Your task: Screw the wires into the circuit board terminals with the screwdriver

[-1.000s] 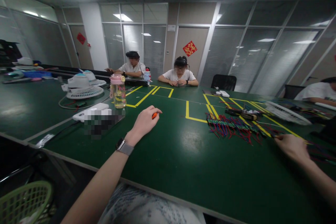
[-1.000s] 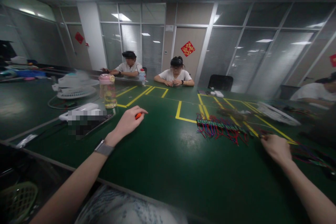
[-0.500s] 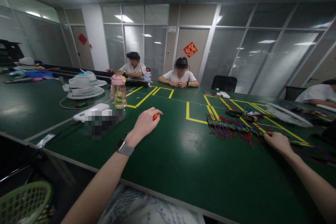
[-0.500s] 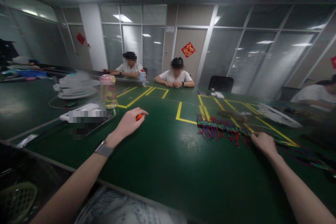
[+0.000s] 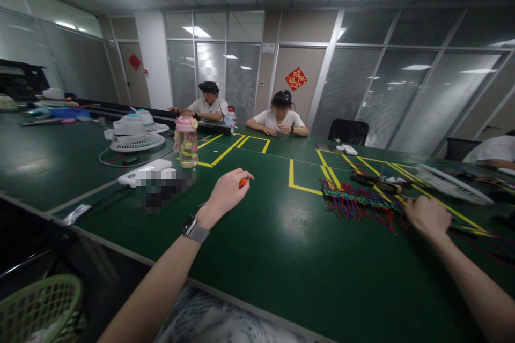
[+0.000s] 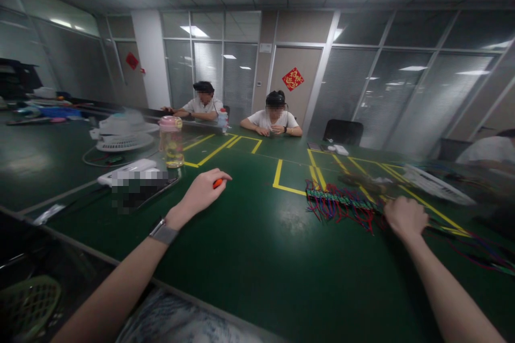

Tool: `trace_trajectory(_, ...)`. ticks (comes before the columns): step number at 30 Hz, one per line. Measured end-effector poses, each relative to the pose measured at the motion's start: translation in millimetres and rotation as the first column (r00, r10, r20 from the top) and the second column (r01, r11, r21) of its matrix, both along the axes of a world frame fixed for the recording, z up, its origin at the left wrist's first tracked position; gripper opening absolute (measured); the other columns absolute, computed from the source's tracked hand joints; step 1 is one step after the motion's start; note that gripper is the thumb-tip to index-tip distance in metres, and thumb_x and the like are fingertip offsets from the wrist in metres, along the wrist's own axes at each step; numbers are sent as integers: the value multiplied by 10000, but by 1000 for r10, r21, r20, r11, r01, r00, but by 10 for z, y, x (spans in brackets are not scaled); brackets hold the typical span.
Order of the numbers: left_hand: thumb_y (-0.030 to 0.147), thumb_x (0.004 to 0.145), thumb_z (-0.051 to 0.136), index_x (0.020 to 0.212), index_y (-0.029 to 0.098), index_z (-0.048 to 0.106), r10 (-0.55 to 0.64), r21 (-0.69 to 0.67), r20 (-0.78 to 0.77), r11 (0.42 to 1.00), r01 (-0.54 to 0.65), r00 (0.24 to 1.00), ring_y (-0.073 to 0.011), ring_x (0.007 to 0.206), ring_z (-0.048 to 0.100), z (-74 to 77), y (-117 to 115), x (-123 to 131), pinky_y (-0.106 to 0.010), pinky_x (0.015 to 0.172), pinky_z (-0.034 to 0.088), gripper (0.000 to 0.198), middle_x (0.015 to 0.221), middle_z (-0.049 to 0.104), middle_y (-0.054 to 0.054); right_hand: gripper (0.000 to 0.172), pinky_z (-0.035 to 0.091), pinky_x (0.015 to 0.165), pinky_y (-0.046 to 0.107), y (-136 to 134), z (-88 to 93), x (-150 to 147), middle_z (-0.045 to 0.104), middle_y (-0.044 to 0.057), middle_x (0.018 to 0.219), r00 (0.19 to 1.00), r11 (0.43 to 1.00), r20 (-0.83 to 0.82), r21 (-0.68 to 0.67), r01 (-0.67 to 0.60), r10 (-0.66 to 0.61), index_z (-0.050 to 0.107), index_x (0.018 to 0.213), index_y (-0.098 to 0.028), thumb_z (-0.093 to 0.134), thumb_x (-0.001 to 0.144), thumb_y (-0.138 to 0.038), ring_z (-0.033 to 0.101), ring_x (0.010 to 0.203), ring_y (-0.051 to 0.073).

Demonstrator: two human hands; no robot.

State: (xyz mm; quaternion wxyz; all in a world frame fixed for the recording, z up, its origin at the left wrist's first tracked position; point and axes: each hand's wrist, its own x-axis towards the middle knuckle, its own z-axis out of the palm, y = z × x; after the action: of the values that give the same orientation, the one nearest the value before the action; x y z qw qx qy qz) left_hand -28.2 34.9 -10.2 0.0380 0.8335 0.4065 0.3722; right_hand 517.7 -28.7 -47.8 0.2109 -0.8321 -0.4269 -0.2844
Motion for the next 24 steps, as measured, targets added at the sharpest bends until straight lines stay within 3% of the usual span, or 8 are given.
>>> trace_trajectory(1, 204, 867, 446, 957, 216, 669, 0, 1, -1, 1000, 0, 1000, -148, 805, 612, 0, -1, 0, -282, 789, 474, 241, 928, 641, -21, 419, 385, 572, 400, 38, 17, -139, 627, 333, 797, 1000, 999, 23, -43, -16, 17, 728, 769, 12, 404, 861, -238, 622, 677, 316)
trace_trajectory(2, 203, 867, 445, 954, 217, 669, 1, 3, -1, 1000, -1, 1000, -148, 804, 612, -1, -1, 0, -281, 789, 474, 240, 926, 641, -21, 421, 410, 633, 410, 85, 29, -294, 623, 343, 883, 986, 984, 55, -95, -149, 154, 711, 875, 38, 377, 875, -219, 627, 776, 334)
trace_trajectory(4, 199, 868, 444, 953, 220, 667, 1, 7, -1, 1000, -1, 1000, -148, 805, 611, -2, -2, -3, -279, 787, 473, 239, 927, 641, -19, 354, 439, 788, 338, 199, 25, -626, 644, 227, 1033, 932, 924, 63, -170, -342, 356, 703, 990, -55, 405, 873, -206, 608, 953, 276)
trace_trajectory(7, 193, 865, 447, 950, 224, 666, 1, 12, 2, 1000, -1, 1000, -148, 808, 610, -5, 1, -8, -278, 787, 472, 238, 919, 641, -16, 327, 432, 894, 287, 373, -59, -1088, 643, 135, 1098, 839, 821, 35, -231, -523, 544, 707, 1008, -126, 425, 851, -180, 580, 1022, 231)
trace_trajectory(9, 194, 862, 450, 942, 224, 668, 4, 12, -1, 1000, -4, 1000, -151, 806, 610, -6, 6, -10, -280, 782, 471, 234, 909, 641, -17, 345, 440, 904, 323, 458, -136, -1323, 646, 138, 1071, 780, 758, 3, -237, -608, 626, 697, 1043, -116, 425, 839, -171, 577, 998, 247)
trace_trajectory(14, 199, 866, 449, 952, 218, 664, -1, 7, -7, 1000, 1, 1000, -151, 809, 612, -6, 14, -7, -281, 789, 471, 233, 924, 640, -19, 340, 435, 898, 376, 548, -261, -1596, 641, 134, 1040, 822, 800, 15, -241, -549, 569, 708, 1031, -140, 429, 850, -210, 559, 973, 266)
trace_trajectory(24, 189, 867, 454, 948, 224, 662, 0, 8, 0, 1000, 0, 1000, -146, 801, 608, -4, -7, -2, -279, 771, 468, 226, 928, 634, -13, 358, 400, 906, 375, 623, -287, -1553, 640, 139, 1045, 831, 796, -73, -253, -550, 551, 742, 991, -138, 422, 850, -215, 537, 1012, 268)
